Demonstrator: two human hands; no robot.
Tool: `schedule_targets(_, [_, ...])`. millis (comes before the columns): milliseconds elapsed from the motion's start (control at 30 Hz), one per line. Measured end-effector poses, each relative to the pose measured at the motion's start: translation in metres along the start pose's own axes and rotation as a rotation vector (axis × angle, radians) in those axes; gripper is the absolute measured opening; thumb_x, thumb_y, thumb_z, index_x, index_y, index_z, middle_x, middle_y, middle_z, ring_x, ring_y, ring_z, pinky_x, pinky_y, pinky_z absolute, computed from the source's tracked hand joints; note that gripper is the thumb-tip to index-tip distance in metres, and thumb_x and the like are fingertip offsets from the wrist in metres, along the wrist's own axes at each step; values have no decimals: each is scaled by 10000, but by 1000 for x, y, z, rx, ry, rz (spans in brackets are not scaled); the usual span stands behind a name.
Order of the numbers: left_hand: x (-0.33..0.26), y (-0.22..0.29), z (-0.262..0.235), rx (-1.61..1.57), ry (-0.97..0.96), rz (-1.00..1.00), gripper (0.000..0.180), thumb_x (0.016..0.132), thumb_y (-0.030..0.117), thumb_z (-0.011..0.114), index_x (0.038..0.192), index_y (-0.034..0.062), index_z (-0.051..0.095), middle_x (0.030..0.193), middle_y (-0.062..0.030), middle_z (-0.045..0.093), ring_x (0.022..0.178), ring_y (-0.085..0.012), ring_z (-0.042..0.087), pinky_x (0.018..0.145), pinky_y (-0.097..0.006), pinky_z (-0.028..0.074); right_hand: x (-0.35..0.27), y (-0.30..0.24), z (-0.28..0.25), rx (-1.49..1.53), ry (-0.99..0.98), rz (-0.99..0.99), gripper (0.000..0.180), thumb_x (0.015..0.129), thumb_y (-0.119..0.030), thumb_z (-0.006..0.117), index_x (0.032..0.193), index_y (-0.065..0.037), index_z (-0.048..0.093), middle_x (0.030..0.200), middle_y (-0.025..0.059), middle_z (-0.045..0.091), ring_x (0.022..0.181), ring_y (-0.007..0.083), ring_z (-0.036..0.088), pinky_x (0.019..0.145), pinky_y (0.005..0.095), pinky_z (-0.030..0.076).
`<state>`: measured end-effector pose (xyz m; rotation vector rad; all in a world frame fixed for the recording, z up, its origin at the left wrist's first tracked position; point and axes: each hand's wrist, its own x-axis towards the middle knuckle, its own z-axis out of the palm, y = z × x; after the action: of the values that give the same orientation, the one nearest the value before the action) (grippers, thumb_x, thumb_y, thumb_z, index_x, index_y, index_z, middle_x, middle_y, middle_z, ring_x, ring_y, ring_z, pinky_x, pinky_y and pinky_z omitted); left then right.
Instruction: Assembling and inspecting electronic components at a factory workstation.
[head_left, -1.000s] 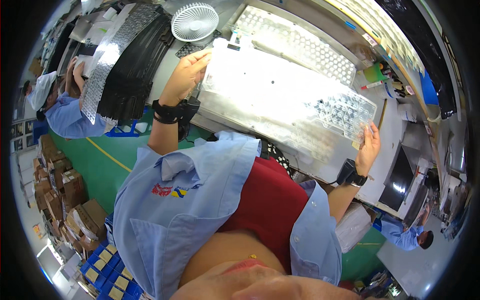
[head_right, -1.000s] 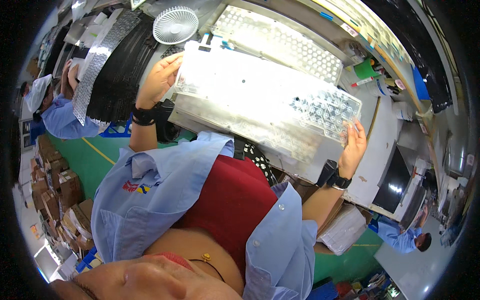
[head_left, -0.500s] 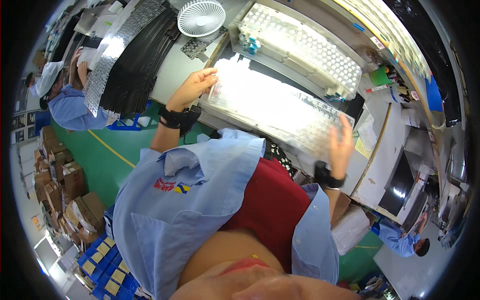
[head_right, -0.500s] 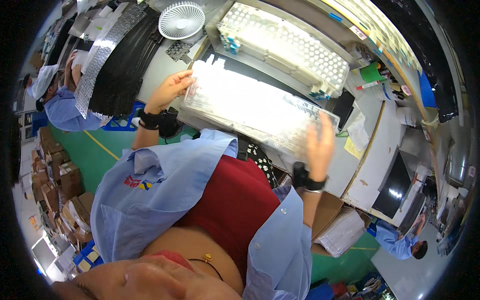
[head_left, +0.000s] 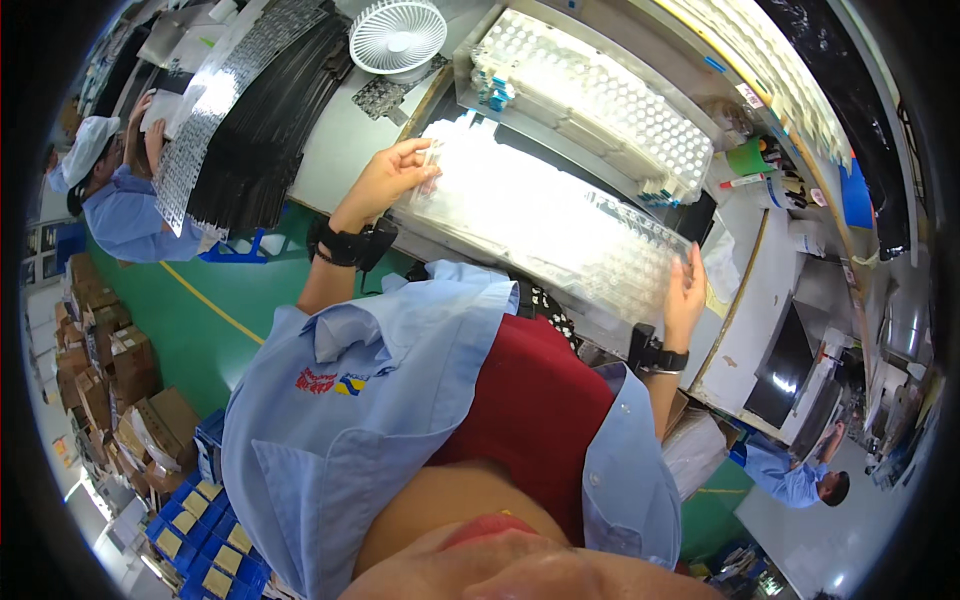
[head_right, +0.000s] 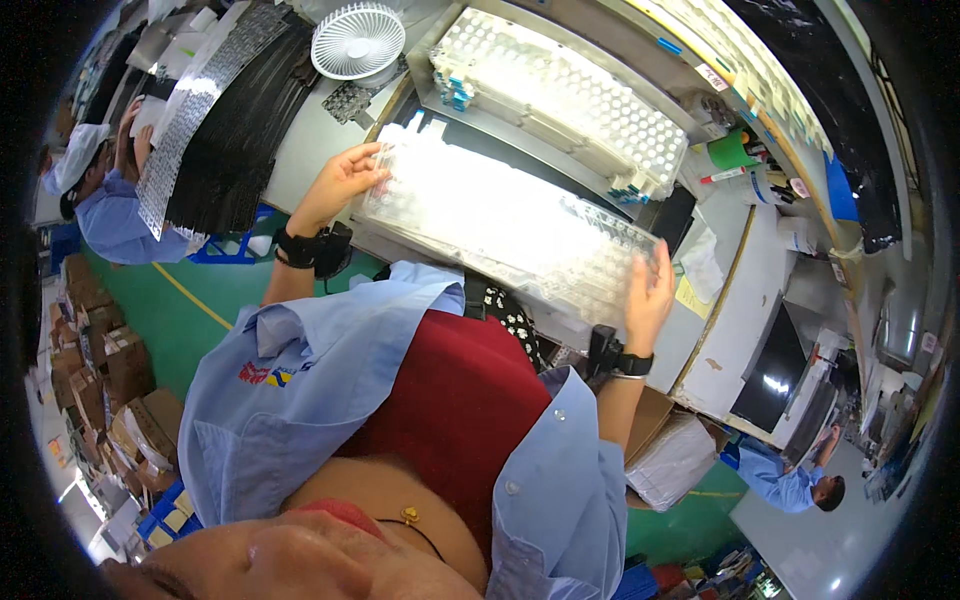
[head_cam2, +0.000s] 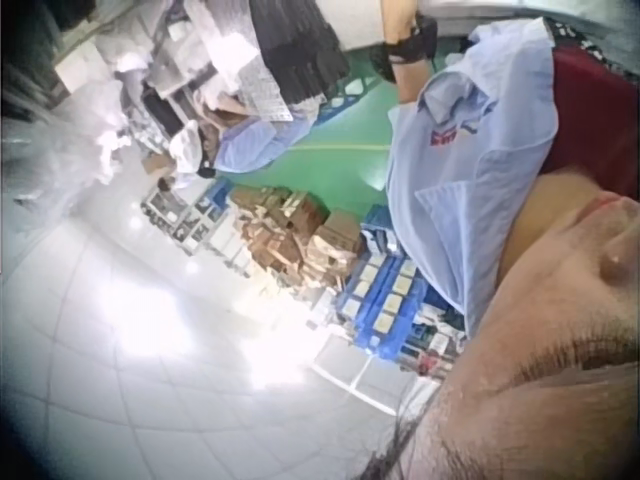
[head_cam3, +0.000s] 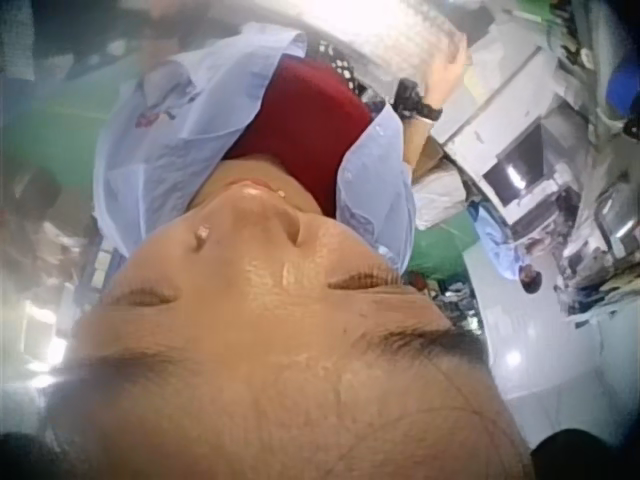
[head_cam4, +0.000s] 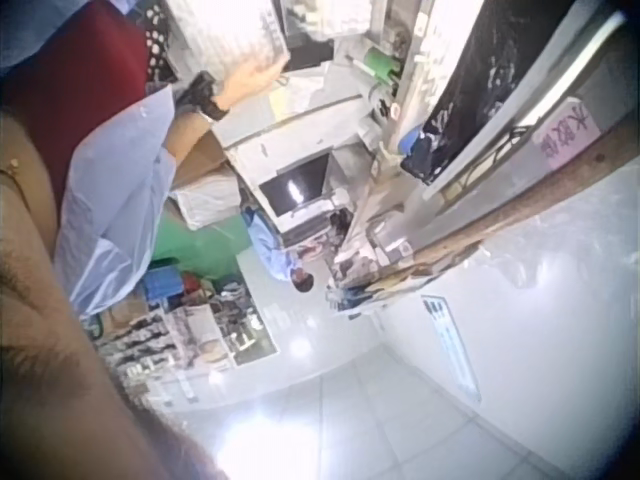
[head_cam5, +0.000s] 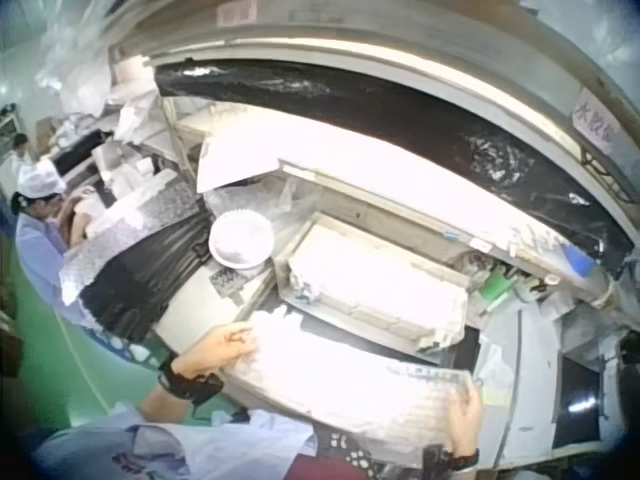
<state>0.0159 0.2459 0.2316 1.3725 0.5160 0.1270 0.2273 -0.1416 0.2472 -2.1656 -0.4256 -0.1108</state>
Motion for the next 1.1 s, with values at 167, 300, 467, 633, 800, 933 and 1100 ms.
schedule_targets(167, [0,8,-1,-25,-99,84,349,844,-7,563,1182,-36,482,867,-66,610,748,-103,573,706,-225,464,-10,20,-29,-138,-179,301,475,824,-268,642,1203,-2,537,864,126,647,786,172,589,724,300,461])
schedule_targets(300, [5,10,4,80,15,255,269,798,-25,624,1051,12,542,884,-29,590,750,-87,558,711,-228,459,-9,28,-42,32,-65,225,343,796,-111,672,1092,24,565,832,96,646,749,116,584,681,246,451])
schedule_targets(467, [20,43,17,300,193,684,177,761,-16,669,908,35,585,870,-22,600,827,-91,559,751,-240,444,13,15,-71,451,93,200,175,754,23,687,877,-15,568,863,63,649,771,103,592,725,210,445])
schedule_targets(633, [30,74,13,606,202,1103,212,651,-45,698,785,80,590,938,-47,650,941,-199,562,790,-284,453,32,32,-87,512,103,-164,165,691,73,683,790,-44,620,994,119,628,936,183,567,834,314,437])
schedule_targets(800, [30,75,11,772,318,1185,179,604,-44,694,672,90,599,968,-35,652,990,-238,541,851,-331,428,34,20,-85,174,172,-341,170,628,76,690,710,-57,623,1002,96,629,993,219,539,854,328,422])
schedule_targets(933, [26,78,6,819,377,1223,166,584,-21,706,670,88,615,953,-40,646,977,-238,543,840,-332,424,33,13,-84,44,198,-467,190,601,72,699,701,-74,629,970,83,637,962,231,550,849,328,423])
schedule_targets(1100, [25,73,-1,854,431,1206,176,589,-19,727,698,81,631,938,-44,641,968,-242,547,839,-339,434,32,-9,-79,-104,207,-542,201,581,77,706,692,-73,631,926,69,646,926,242,559,838,335,425])
